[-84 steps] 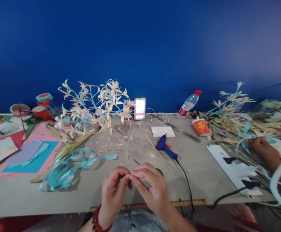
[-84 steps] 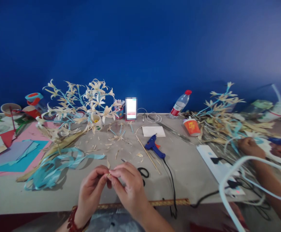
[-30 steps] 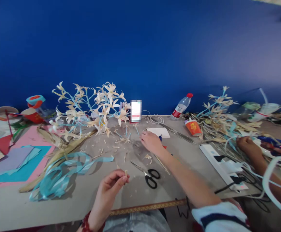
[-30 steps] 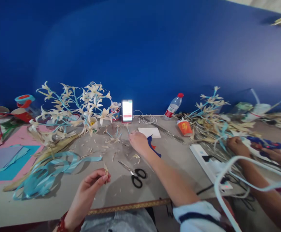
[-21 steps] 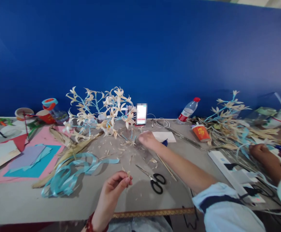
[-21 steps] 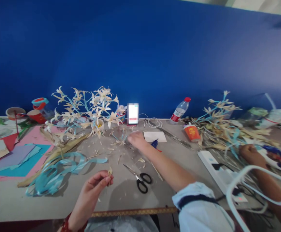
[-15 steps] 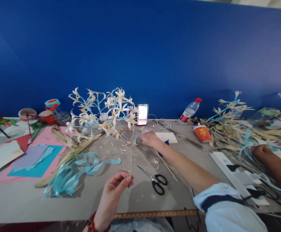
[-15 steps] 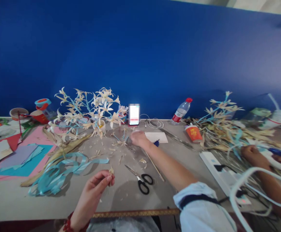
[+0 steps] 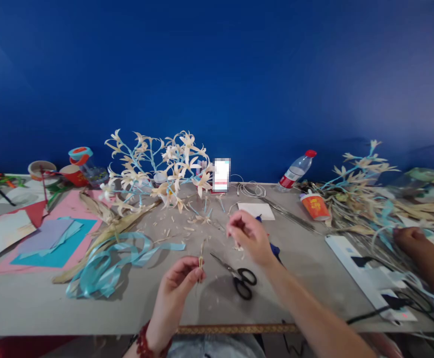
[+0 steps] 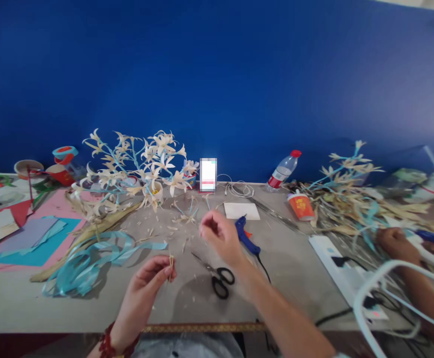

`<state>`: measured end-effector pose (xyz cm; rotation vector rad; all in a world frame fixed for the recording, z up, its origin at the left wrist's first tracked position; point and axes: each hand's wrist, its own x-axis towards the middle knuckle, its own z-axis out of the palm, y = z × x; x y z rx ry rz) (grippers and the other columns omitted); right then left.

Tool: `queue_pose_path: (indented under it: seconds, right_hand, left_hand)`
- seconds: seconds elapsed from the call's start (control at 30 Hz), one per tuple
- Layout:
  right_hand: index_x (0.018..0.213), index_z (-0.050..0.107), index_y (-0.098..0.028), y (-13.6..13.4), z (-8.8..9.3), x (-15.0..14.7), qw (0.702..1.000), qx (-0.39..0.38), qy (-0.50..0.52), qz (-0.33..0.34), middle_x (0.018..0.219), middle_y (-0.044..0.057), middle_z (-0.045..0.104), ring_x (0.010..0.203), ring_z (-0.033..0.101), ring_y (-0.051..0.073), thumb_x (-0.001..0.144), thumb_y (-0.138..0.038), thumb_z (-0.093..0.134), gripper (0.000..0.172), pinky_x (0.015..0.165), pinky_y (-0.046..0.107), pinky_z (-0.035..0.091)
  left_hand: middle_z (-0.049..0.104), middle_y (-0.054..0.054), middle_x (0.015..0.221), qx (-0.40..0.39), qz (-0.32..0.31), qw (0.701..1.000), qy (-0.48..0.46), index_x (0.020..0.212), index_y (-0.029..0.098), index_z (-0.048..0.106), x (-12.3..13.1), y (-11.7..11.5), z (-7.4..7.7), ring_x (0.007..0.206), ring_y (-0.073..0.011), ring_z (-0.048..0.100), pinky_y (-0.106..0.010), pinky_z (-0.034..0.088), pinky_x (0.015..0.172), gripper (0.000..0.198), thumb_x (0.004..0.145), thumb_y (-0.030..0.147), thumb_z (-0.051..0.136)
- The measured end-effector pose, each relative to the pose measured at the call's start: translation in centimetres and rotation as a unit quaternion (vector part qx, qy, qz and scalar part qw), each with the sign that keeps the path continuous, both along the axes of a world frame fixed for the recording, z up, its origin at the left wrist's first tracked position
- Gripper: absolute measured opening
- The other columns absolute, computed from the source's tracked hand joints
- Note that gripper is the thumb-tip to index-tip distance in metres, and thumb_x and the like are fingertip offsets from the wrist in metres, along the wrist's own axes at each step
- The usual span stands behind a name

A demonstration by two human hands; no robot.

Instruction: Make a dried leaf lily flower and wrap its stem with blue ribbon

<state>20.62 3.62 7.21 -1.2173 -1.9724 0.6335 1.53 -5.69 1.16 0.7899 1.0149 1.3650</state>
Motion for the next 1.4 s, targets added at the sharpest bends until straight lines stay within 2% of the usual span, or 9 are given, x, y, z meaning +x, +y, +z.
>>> queue_pose_path:
  seconds: [0.03, 0.07, 0.13, 0.23, 0.4, 0.7, 0.97, 1.17, 1.4]
  right_hand:
    - [0.081, 0.051, -0.02, -2.0, -0.2, -0.5, 0.992, -0.066, 0.106, 0.023, 0.066, -0.002, 0.059, 0.051, 0.051, 0.011, 0.09, -0.023, 0.046, 0.011, 0.051, 0.02, 0.041]
    - [0.079, 0.051, -0.021, -3.8, -0.5, -1.1, 0.978, -0.119, 0.17, 0.037, 0.063, -0.003, 0.059, 0.049, 0.049, 0.01, 0.089, -0.024, 0.05, 0.011, 0.049, 0.02, 0.039]
    - [0.077, 0.055, -0.02, -6.7, -1.2, -2.3, 0.955, -0.188, 0.223, 0.053, 0.058, -0.003, 0.058, 0.049, 0.05, 0.01, 0.087, -0.025, 0.054, 0.011, 0.047, 0.019, 0.038]
    - [0.076, 0.056, -0.019, -8.8, -2.3, -3.8, 0.934, -0.228, 0.272, 0.035, 0.052, -0.004, 0.056, 0.044, 0.047, 0.008, 0.088, -0.031, 0.057, 0.016, 0.043, 0.017, 0.036]
    - [0.077, 0.057, -0.019, -8.9, -3.1, -4.7, 0.912, -0.263, 0.314, 0.004, 0.051, -0.005, 0.056, 0.039, 0.045, 0.007, 0.086, -0.036, 0.061, 0.02, 0.036, 0.015, 0.035]
    - [0.076, 0.057, -0.018, -8.8, -2.9, -4.8, 0.912, -0.267, 0.312, -0.003, 0.05, -0.004, 0.057, 0.037, 0.045, 0.006, 0.084, -0.038, 0.063, 0.023, 0.036, 0.014, 0.037]
    - [0.077, 0.058, -0.018, -8.7, -2.8, -4.8, 0.911, -0.265, 0.317, -0.005, 0.051, -0.004, 0.057, 0.037, 0.045, 0.006, 0.085, -0.043, 0.063, 0.027, 0.036, 0.014, 0.037]
    - [0.076, 0.057, -0.018, -8.7, -2.6, -4.8, 0.91, -0.262, 0.32, 0.001, 0.051, -0.005, 0.057, 0.038, 0.045, 0.006, 0.085, -0.041, 0.062, 0.025, 0.036, 0.014, 0.037]
    - [0.076, 0.055, -0.019, -8.7, -2.8, -4.7, 0.914, -0.259, 0.312, -0.008, 0.05, -0.005, 0.057, 0.037, 0.045, 0.006, 0.085, -0.035, 0.061, 0.019, 0.036, 0.014, 0.036]
  left_hand:
    - [0.071, -0.002, 0.074, 0.002, 0.007, 1.0, 0.001, 0.09, 0.017, 0.074, 0.1, 0.0, 0.0, 0.069, -0.013, 0.063, -0.023, 0.052, 0.067, 0.017, 0.077, 0.029, 0.077]
    - [0.072, -0.003, 0.076, 0.003, 0.014, 1.0, 0.002, 0.092, 0.017, 0.074, 0.1, -0.1, -0.1, 0.069, -0.0138, 0.064, -0.024, 0.053, 0.067, 0.019, 0.077, 0.029, 0.077]
    - [0.075, -0.005, 0.08, 0.005, 0.02, 1.0, 0.006, 0.096, 0.018, 0.075, 0.3, -0.2, -0.2, 0.07, -0.0152, 0.066, -0.026, 0.056, 0.069, 0.024, 0.076, 0.029, 0.078]
    - [0.077, -0.006, 0.086, 0.01, 0.017, 0.999, 0.026, 0.1, 0.019, 0.075, 0.4, -0.5, -0.4, 0.074, -0.017, 0.068, -0.028, 0.057, 0.072, 0.026, 0.077, 0.029, 0.077]
    - [0.077, -0.008, 0.094, 0.024, 0.025, 0.997, 0.068, 0.102, 0.02, 0.075, 0.5, -0.9, -0.5, 0.082, -0.0198, 0.069, -0.029, 0.058, 0.075, 0.027, 0.078, 0.032, 0.075]
    - [0.076, -0.007, 0.101, 0.062, 0.034, 0.99, 0.125, 0.104, 0.023, 0.074, 0.4, -1.0, -0.8, 0.088, -0.0192, 0.07, -0.026, 0.057, 0.079, 0.022, 0.083, 0.028, 0.071]
    - [0.076, -0.008, 0.102, 0.105, 0.054, 0.968, 0.222, 0.104, 0.023, 0.075, 0.0, -1.2, -0.6, 0.091, -0.0214, 0.07, -0.029, 0.056, 0.082, 0.023, 0.082, 0.027, 0.071]
    - [0.077, -0.008, 0.102, 0.128, 0.06, 0.961, 0.239, 0.104, 0.024, 0.076, 0.2, -1.2, -0.5, 0.093, -0.0219, 0.07, -0.03, 0.055, 0.084, 0.022, 0.082, 0.026, 0.07]
    - [0.076, -0.007, 0.106, 0.099, 0.059, 0.967, 0.226, 0.107, 0.024, 0.075, 0.4, -1.4, -1.0, 0.092, -0.0199, 0.069, -0.028, 0.056, 0.081, 0.025, 0.083, 0.026, 0.07]
